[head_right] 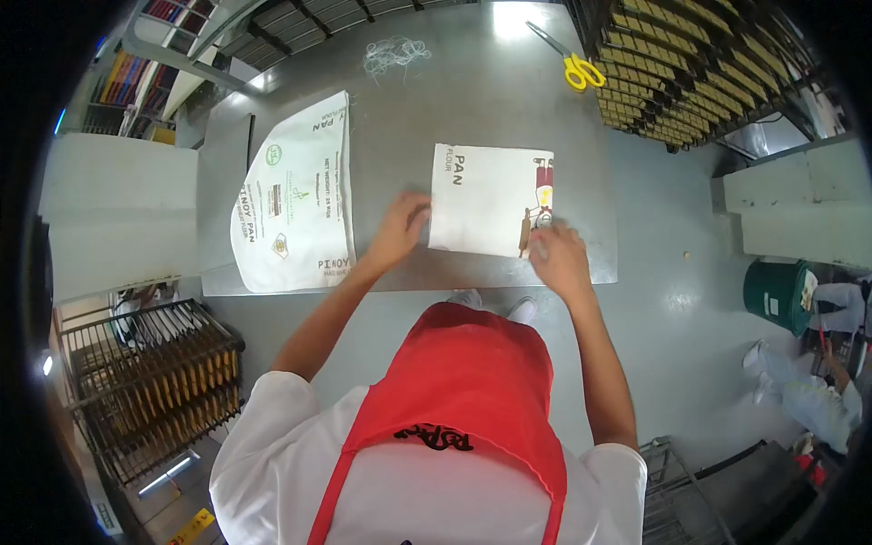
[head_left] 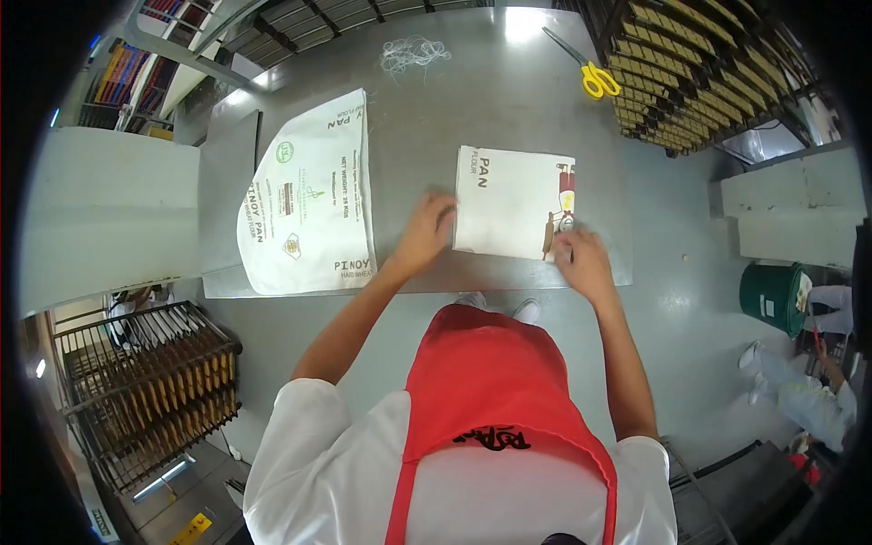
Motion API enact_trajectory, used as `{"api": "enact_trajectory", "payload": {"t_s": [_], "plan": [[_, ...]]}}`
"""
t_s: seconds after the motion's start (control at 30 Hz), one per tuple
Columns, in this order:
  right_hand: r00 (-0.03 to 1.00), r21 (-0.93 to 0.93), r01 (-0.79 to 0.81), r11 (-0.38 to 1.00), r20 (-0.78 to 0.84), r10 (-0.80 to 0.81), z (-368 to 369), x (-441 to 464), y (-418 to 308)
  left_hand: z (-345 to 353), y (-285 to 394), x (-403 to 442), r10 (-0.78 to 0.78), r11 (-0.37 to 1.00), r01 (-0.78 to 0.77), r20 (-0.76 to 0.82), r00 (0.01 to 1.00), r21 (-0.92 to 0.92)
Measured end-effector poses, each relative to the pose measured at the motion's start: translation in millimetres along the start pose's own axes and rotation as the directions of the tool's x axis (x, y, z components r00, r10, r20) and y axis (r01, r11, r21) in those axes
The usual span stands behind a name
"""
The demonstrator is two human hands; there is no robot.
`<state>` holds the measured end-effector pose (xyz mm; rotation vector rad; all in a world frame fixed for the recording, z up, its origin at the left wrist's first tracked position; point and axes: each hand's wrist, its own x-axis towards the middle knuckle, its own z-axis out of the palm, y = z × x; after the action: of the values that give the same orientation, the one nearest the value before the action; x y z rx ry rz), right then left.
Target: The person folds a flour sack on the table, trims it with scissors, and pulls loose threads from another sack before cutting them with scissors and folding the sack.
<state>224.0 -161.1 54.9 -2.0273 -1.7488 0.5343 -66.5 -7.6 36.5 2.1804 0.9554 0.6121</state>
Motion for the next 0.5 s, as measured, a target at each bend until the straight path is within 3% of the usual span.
{"api": "enact_trajectory", "payload": {"t_s": [0.07, 0.2, 0.27, 0.3, 0.37, 0.4, 0.47, 0.5], "plan": [[0.975, 0.044, -0.151, 0.988, -0.158, 0.156, 0.2, 23.4, 8.1, 2.9, -6.3, 20.3, -0.386, 0.913, 0.372, -0.064, 0.92, -0.166], [0.907, 0.093, -0.263, 0.96, -0.316, 0.279, 14.8, 73.7, 32.1, 10.1, 4.1, 67.8, -0.512, 0.859, 0.507, -0.103, 0.853, -0.074], [0.882, 0.24, -0.426, 0.872, -0.105, 0.46, 11.2, 89.7, 27.0, 11.2, 12.2, 84.1, -0.592, 0.798, 0.577, 0.043, 0.805, 0.174], [0.881, 0.241, -0.425, 0.872, -0.108, 0.46, 9.7, 95.1, 30.2, 14.2, 8.0, 90.1, -0.589, 0.8, 0.574, 0.043, 0.807, 0.174], [0.909, 0.247, -0.416, 0.875, 0.117, 0.399, 6.4, 102.1, 36.6, 19.4, -0.7, 97.5, -0.577, 0.816, 0.56, 0.149, 0.803, 0.143], [0.91, 0.248, -0.414, 0.876, 0.116, 0.397, 9.3, 101.3, 43.9, 20.2, -0.9, 98.1, -0.577, 0.816, 0.56, 0.147, 0.803, 0.144], [0.908, 0.591, -0.412, 0.693, 0.207, 0.364, 18.8, 100.5, 56.8, 20.3, -1.1, 96.8, -0.634, 0.73, 0.661, 0.187, 0.75, -0.173], [0.91, 0.591, -0.408, 0.696, 0.208, 0.358, 16.9, 99.7, 51.2, 21.3, -2.9, 93.6, -0.636, 0.729, 0.661, 0.181, 0.75, -0.175]]}}
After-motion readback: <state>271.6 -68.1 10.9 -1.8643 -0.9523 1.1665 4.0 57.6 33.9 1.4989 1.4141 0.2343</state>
